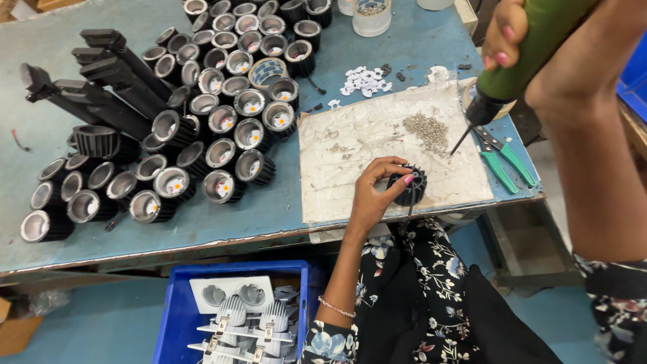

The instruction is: The person uses an electric screwdriver to secure internal components into black LED housings and applies circular stickers to the finished assemblies.

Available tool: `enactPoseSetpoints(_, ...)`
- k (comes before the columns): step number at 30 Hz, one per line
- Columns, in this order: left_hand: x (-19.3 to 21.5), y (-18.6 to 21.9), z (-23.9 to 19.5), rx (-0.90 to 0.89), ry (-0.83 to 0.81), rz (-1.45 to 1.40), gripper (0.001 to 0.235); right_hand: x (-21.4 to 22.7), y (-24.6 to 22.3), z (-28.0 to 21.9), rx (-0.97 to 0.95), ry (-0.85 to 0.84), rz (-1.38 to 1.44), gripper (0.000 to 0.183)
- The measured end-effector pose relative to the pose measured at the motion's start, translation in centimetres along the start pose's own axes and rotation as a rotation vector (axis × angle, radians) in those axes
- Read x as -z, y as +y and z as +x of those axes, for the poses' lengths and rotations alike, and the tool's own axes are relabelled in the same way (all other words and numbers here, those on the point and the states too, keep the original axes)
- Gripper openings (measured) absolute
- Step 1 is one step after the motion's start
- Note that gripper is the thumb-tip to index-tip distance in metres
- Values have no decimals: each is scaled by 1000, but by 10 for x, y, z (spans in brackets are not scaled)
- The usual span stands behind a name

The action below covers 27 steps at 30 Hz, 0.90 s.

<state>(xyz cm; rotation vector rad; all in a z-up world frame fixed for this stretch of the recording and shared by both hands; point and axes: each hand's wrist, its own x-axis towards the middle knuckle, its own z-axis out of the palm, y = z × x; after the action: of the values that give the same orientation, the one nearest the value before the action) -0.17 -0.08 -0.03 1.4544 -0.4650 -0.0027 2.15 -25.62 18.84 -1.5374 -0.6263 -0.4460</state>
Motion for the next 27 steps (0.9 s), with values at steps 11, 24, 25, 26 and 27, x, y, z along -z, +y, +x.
enactPoseSetpoints(11,1,7,1,1,2,55,17,-72,-19,-3,9,73,41,88)
enactPoseSetpoints(24,2,9,1,-6,8,104,18,-89,-9,1,-55,34,73,77)
enactPoseSetpoints(25,2,10,1,-1,7,101,18,-89,-7,0,-55,29,71,77)
enactPoseSetpoints(26,2,10,1,3,7,99,18,-89,-6,0,-54,23,69,77)
enactPoseSetpoints(27,2,10,1,7,6,97,18,-88,-5,-1,-52,17,73,76)
